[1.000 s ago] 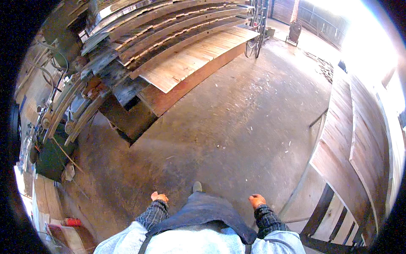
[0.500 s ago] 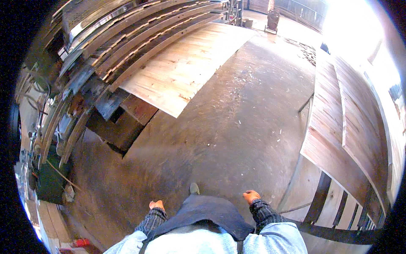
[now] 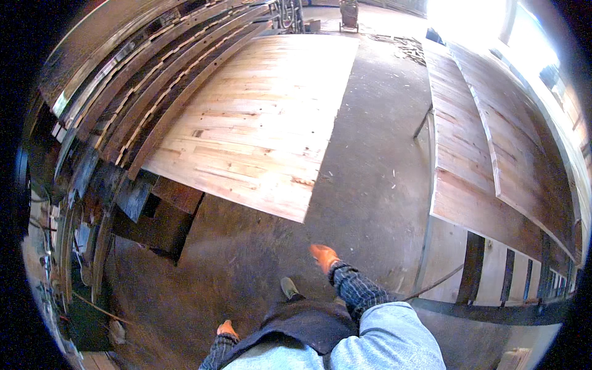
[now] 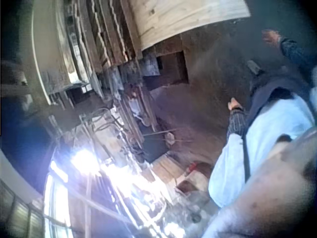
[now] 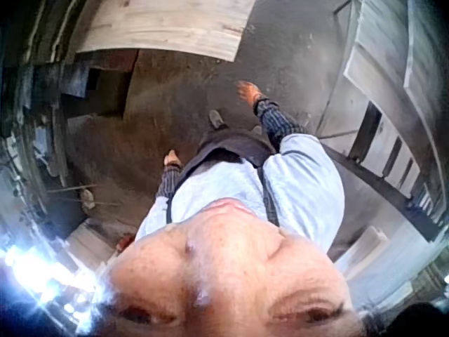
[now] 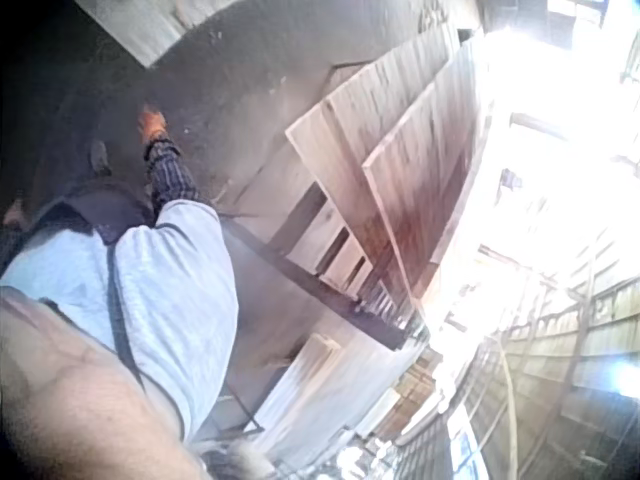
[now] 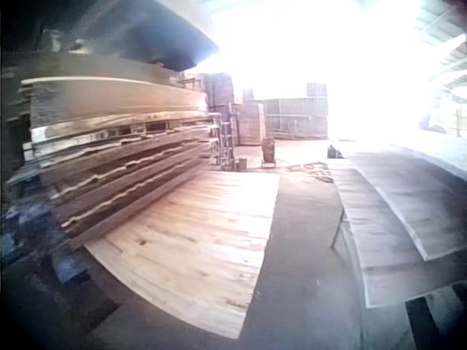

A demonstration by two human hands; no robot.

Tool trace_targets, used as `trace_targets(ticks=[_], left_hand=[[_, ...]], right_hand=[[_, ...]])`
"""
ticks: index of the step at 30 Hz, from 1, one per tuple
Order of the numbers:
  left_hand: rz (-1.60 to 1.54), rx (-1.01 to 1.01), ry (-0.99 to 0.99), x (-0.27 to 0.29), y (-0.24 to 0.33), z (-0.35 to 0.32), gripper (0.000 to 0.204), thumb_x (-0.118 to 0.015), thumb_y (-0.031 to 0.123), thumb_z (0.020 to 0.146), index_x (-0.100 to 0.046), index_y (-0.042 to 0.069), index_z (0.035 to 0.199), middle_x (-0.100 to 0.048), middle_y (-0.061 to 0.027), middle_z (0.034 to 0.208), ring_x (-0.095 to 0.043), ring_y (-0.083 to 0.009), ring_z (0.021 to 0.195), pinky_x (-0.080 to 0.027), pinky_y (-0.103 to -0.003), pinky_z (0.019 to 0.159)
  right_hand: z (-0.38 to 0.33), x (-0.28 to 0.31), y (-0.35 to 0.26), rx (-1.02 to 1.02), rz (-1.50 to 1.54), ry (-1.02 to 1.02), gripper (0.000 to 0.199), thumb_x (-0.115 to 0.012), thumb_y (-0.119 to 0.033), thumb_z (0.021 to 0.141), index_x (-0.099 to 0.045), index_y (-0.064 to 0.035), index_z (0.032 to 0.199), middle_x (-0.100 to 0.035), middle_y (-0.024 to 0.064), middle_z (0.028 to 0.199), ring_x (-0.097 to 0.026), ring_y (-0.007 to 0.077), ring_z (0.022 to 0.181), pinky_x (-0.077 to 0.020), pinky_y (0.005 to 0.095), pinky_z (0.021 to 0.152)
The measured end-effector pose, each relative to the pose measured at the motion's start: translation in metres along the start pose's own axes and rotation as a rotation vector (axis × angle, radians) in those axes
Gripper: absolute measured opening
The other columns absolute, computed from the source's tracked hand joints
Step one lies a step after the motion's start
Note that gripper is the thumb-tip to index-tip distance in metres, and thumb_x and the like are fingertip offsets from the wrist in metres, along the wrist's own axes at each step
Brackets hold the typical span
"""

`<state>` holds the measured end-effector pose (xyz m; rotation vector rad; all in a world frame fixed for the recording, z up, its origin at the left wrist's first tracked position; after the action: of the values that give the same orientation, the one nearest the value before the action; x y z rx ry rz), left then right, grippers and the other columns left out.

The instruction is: The person manually feeds large wooden panels into an industrial press machine and then uses a long wooden stick to adjust the positioning of wood strips inside the machine.

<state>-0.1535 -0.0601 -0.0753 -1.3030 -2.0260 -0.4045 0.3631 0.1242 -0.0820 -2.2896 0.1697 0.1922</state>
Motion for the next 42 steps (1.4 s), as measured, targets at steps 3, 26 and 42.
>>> trace_targets(ticks=[3, 26, 42], left_hand=[[-0.417, 0.097, 0.091, -0.003, -0.024, -0.007, 0.055, -0.062, 0.025, 0.086, -0.048, 0.007, 0.136, -0.053, -0.0139, 0.137, -0.051, -0.0278, 0.123, -0.040, -0.037, 0.100], [0.633, -0.262, -0.066, 0.031, 0.022, -0.047, 0.050, -0.043, 0.041, 0.091, -0.044, 0.014, 0.133, -0.057, -0.0158, 0.130, -0.046, -0.0262, 0.130, -0.033, -0.040, 0.106], [0.359, -0.505, 0.177, -0.054, -0.001, 0.068, 0.051, -0.066, 0.032, 0.075, -0.059, 0.006, 0.117, -0.064, -0.0164, 0.112, -0.060, -0.0319, 0.110, -0.047, -0.040, 0.094]], right_hand=[[-0.025, -0.063, -0.075, 0.045, 0.419, -0.103, 0.055, -0.048, -0.040, 0.100, -0.041, -0.0049, 0.142, -0.042, 0.0132, 0.145, -0.043, 0.0255, 0.133, -0.0346, 0.0382, 0.111], [-0.077, 0.092, -0.140, 0.392, -0.950, 0.855, 0.051, -0.041, -0.045, 0.098, -0.043, -0.0124, 0.138, -0.039, 0.0142, 0.146, -0.039, 0.0325, 0.133, -0.0330, 0.0491, 0.110], [-0.212, 0.290, -0.016, 0.107, -0.950, 1.127, 0.044, -0.044, -0.038, 0.098, -0.050, -0.0106, 0.131, -0.049, 0.0151, 0.136, -0.044, 0.0338, 0.127, -0.0369, 0.0494, 0.106]])
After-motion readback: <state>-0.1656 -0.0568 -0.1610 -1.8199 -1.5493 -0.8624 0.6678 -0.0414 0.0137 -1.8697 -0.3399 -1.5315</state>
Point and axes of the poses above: each hand's wrist, its own z-axis towards the middle knuckle, its own x-axis out of the back of the hand, y = z × x, the point moved 6 cm from there along z, towards the middle knuckle
